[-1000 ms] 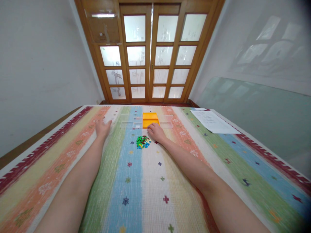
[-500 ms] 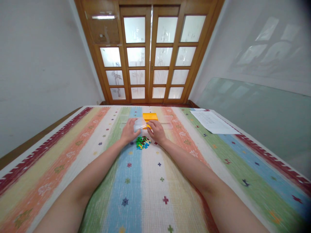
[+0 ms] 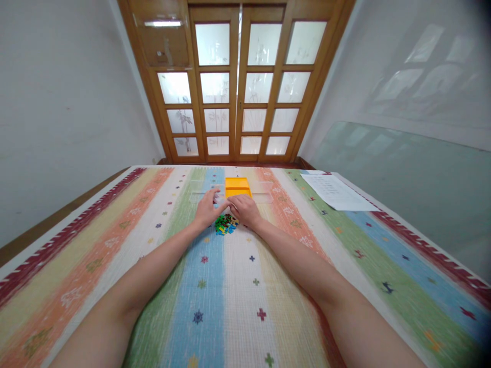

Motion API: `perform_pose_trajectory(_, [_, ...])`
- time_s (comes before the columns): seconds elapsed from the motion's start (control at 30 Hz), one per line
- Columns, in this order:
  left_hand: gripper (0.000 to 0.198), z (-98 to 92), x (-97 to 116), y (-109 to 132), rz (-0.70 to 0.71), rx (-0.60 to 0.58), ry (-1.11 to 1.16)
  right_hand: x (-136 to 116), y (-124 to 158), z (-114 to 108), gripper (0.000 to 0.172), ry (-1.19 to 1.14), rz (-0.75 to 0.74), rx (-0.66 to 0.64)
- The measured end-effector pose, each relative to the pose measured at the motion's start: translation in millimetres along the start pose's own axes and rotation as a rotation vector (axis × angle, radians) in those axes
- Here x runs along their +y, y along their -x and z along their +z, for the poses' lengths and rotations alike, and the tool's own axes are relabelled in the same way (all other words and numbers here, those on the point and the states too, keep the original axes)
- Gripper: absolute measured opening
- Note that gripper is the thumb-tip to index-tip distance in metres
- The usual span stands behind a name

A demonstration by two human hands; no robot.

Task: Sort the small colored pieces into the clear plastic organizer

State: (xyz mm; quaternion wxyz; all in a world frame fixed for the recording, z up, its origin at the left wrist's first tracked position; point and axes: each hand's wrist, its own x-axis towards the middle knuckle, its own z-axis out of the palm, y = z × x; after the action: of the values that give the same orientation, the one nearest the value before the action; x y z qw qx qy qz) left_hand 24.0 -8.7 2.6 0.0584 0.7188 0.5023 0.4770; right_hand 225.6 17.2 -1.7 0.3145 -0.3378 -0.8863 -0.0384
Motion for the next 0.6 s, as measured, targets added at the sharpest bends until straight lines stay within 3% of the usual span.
perform_pose_trajectory(0.2, [0.052,-1.1,6.5,0.3,-0.035,0.006,0.013,-4.1,-0.1,7.8,0.036,0.02,0.037,0.022])
perform_pose_trajectory(0.33, [0.064,-0.8,12.8,4.0,0.019,-0.073,0.051,7.5,-0.5,5.7,0.038,-0.024,0.193,0.136])
perform_pose_trajectory(0.47, [0.074,2.8,10.1,7.1,0.06,-0.168,0.186,21.5,0.9,1.7,0.039,-0.069,0.289,0.221])
perform_pose_trajectory(0.6, [0.071,2.8,2.9,4.8,0.03,-0.17,0.394,23.3,1.5,2.3,0.038,-0.133,0.364,0.242])
